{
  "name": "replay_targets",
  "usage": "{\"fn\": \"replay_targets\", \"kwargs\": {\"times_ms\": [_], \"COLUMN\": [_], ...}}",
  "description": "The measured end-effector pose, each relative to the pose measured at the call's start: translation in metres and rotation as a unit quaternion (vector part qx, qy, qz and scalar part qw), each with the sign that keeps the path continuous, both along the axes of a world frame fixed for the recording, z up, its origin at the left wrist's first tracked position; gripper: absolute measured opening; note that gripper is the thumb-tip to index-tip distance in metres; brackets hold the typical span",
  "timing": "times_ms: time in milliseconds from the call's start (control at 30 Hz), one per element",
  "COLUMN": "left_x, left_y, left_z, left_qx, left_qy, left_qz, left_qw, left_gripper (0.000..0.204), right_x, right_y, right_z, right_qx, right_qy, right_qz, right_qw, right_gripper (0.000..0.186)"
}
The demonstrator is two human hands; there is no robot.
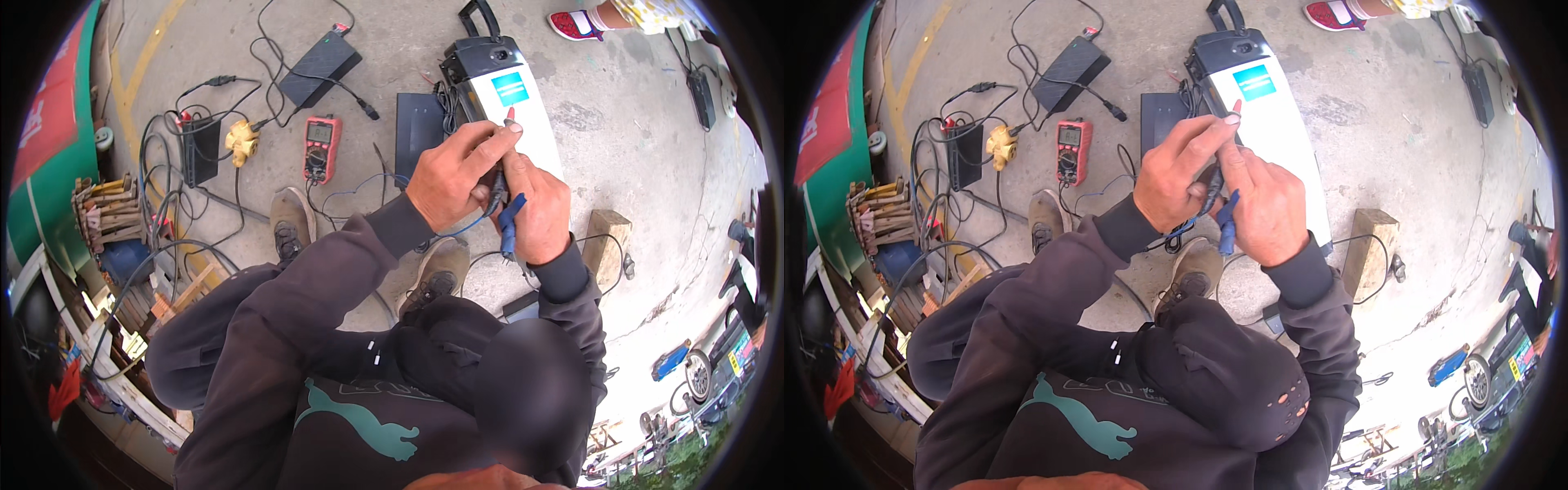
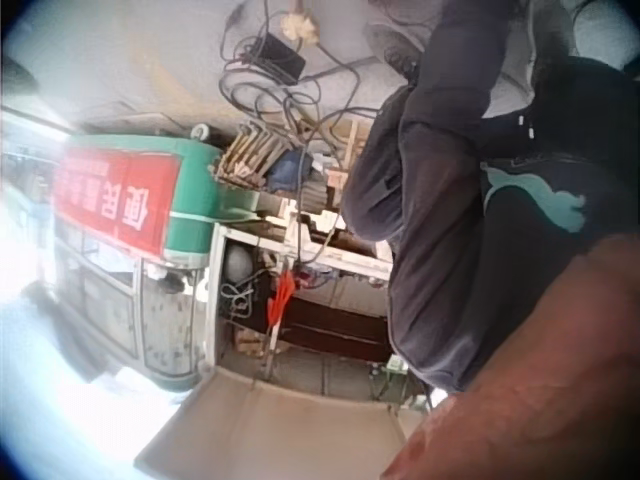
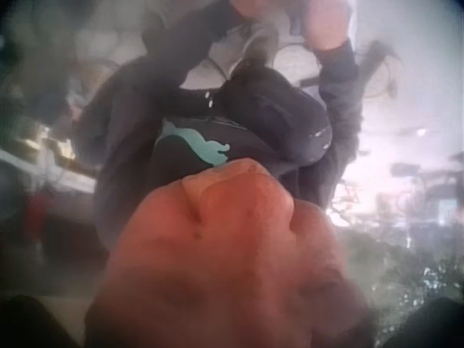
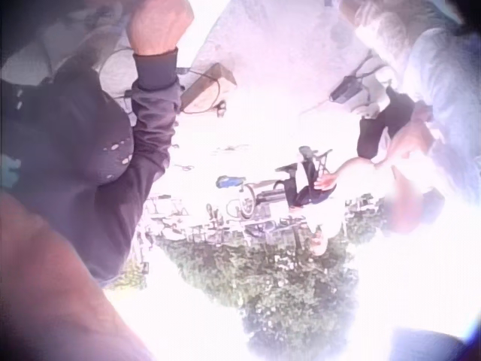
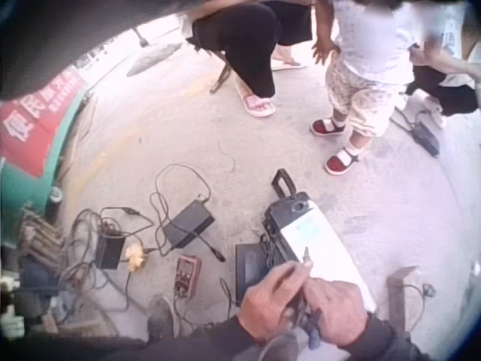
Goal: The person sits on the ground and uses a multimeter to test connections on a portable power station. They connect and disconnect probes to various ports and wires, checking readings on the multimeter display.
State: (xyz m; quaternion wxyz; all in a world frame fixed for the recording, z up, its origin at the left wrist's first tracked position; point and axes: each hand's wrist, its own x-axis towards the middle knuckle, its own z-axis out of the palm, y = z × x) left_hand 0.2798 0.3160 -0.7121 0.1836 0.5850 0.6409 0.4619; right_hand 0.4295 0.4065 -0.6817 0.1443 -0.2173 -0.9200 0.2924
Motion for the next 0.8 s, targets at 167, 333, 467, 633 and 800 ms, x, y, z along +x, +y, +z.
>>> {"fn": "replay_targets", "kwargs": {"times_ms": [167,333,467,633,800], "left_x": [-0.020,-0.066,-0.100,-0.116,-0.115], "left_y": [0.023,0.061,0.097,0.142,0.165], "left_z": [-0.010,-0.031,-0.037,-0.077,-0.056], "left_qx": [0.038,-0.047,-0.172,-0.122,-0.220], "left_qy": [-0.042,-0.277,-0.153,-0.044,-0.013], "left_qz": [0.030,0.028,-0.031,-0.117,-0.159], "left_qw": [0.998,0.959,0.973,0.985,0.962], "left_gripper": [0.056,0.030,0.027,0.025,0.021], "right_x": [-0.019,0.007,0.034,0.009,-0.036], "right_y": [0.003,0.037,0.083,0.135,0.136], "right_z": [-0.013,-0.052,-0.069,-0.115,-0.153], "right_qx": [-0.177,0.029,-0.309,-0.473,-0.505], "right_qy": [0.030,0.137,0.260,0.399,0.362], "right_qz": [-0.038,-0.245,-0.497,-0.293,-0.298], "right_qw": [0.983,0.959,0.768,0.729,0.725], "right_gripper": [0.077,0.094,0.081,0.046,0.034]}}
